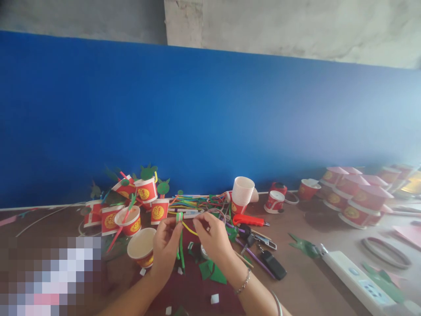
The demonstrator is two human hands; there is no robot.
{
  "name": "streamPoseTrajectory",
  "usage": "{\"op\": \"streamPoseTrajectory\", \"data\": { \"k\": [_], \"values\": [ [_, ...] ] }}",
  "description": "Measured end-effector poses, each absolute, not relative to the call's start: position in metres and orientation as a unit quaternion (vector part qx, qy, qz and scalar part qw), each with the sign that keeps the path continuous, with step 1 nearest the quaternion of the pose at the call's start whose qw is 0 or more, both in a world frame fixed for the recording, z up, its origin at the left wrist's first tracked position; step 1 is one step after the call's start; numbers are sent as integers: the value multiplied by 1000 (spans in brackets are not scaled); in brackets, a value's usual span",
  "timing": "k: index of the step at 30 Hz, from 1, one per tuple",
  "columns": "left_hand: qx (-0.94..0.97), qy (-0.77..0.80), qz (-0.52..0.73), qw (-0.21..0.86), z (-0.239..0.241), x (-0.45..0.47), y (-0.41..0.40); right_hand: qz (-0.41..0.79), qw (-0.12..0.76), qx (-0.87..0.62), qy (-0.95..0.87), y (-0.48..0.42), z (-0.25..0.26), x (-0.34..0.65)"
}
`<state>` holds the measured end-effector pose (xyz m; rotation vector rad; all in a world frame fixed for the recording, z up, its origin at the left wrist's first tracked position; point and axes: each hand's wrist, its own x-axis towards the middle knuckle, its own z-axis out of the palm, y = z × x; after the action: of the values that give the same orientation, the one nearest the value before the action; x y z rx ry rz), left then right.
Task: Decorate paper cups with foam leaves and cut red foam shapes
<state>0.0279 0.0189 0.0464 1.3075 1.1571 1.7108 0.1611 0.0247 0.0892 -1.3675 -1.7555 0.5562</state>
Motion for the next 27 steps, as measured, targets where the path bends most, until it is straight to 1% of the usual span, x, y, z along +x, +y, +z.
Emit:
{"op": "streamPoseTrajectory", "data": {
  "k": [2,4,11,15,18,20,24,27],
  "values": [
    [492,448,652,363,46,29,20,233,464,-504,-690,22,91,158],
    [489,451,644,376,43,30,21,230,486,-475,-697,19,93,155],
    [517,454,618,379,40,31,23,264,482,-474,-688,17,90,149],
    [530,442,599,406,45,31,22,340,482,-491,-641,21,85,150],
    [518,418,587,460,48,33,22,400,481,-484,-612,25,82,152],
    [498,400,579,506,49,35,23,419,501,-466,-597,27,82,154],
    [481,373,500,616,51,36,24,463,539,-455,-536,29,85,157],
    [473,375,462,650,53,37,23,491,522,-473,-513,30,86,158]
  ]
}}
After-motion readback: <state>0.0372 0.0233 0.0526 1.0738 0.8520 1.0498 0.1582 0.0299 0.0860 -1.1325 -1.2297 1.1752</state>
